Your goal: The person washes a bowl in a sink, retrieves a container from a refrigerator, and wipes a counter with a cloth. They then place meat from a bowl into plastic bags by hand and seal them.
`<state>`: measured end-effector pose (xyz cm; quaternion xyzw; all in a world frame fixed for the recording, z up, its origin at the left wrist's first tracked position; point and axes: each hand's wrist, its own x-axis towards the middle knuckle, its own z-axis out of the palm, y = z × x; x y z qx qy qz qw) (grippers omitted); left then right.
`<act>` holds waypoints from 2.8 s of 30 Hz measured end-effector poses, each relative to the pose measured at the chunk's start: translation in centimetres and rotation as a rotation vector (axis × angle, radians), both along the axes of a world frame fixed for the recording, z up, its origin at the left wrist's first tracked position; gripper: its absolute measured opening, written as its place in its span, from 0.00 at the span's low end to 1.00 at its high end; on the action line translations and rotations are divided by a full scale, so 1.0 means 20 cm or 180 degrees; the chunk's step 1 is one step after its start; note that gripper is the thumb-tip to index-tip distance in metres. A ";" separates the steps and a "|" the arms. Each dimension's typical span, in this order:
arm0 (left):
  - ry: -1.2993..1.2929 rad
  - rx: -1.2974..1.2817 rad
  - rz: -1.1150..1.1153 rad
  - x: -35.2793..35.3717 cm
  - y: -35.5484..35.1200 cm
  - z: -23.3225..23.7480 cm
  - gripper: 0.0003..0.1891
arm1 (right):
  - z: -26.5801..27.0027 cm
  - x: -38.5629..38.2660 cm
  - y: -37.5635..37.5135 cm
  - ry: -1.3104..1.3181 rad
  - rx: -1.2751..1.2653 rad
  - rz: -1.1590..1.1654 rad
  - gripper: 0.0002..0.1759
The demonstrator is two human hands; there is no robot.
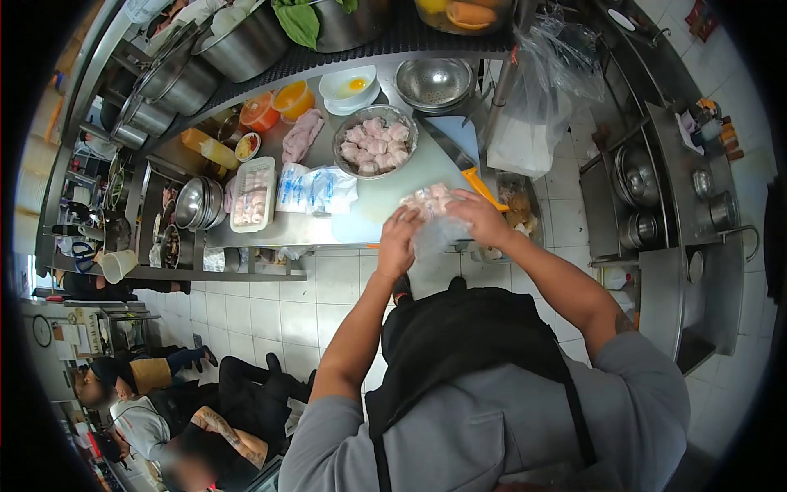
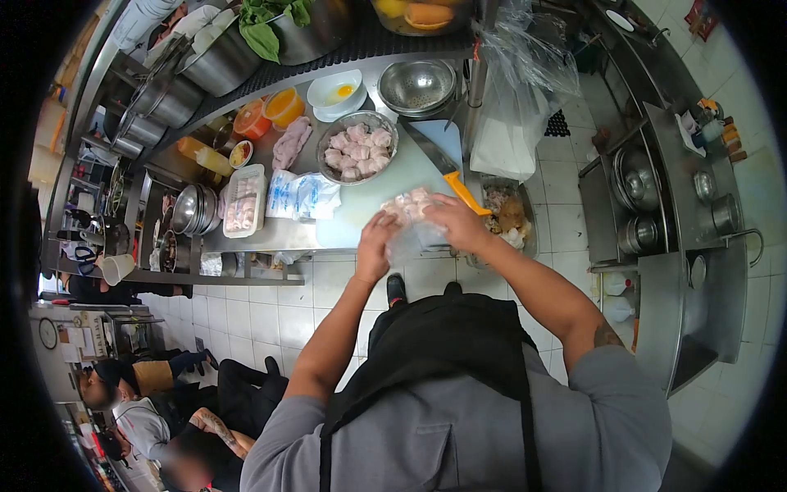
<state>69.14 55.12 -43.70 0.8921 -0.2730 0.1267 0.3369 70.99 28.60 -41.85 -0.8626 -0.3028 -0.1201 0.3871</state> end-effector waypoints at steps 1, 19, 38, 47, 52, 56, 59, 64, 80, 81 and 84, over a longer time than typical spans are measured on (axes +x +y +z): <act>0.0440 -0.0431 0.0196 0.03 0.00 0.04 0.15 | 0.05 0.03 0.02 0.0174 0.0399 -0.0114 0.17; 0.1395 -0.1132 0.0862 0.57 0.03 0.08 0.10 | -0.05 0.63 0.20 0.2105 0.1537 -0.0318 0.12; -0.0037 0.1861 -0.0633 0.01 0.12 0.11 0.04 | -0.07 -0.04 0.01 -0.0580 -0.1243 0.0333 0.08; 0.1264 0.0447 0.0919 -0.06 -0.04 0.12 0.25 | -0.08 -0.05 0.03 -0.0738 -0.1470 0.0247 0.07; 0.1608 -0.0011 0.1570 0.08 -0.14 0.02 0.45 | -0.04 -0.09 0.07 -0.0716 -0.1672 0.0106 0.11; 0.1619 -0.0144 0.1659 0.04 -0.15 0.01 0.44 | 0.03 -0.11 0.18 -0.0504 -0.1404 0.0105 0.25; 0.1594 -0.0397 0.1908 -0.04 -0.17 -0.03 0.43 | 0.06 -0.09 0.24 -0.0260 -0.1480 0.0203 0.36; 0.3460 -0.2458 0.2502 -0.12 -0.20 -0.11 0.38 | -0.07 -0.10 0.23 -0.0070 -0.1656 0.0311 0.42; 0.3807 -0.3915 0.2111 -0.18 -0.17 -0.18 0.20 | -0.14 -0.19 0.30 -0.0219 -0.0991 0.0064 0.33; 0.3820 -0.3911 0.2098 -0.18 -0.17 -0.18 0.19 | -0.14 -0.18 0.29 -0.0231 -0.0984 0.0096 0.33; 0.3793 -0.4176 0.1855 -0.18 -0.17 -0.19 0.14 | -0.10 -0.19 0.28 -0.0012 -0.1180 0.0029 0.36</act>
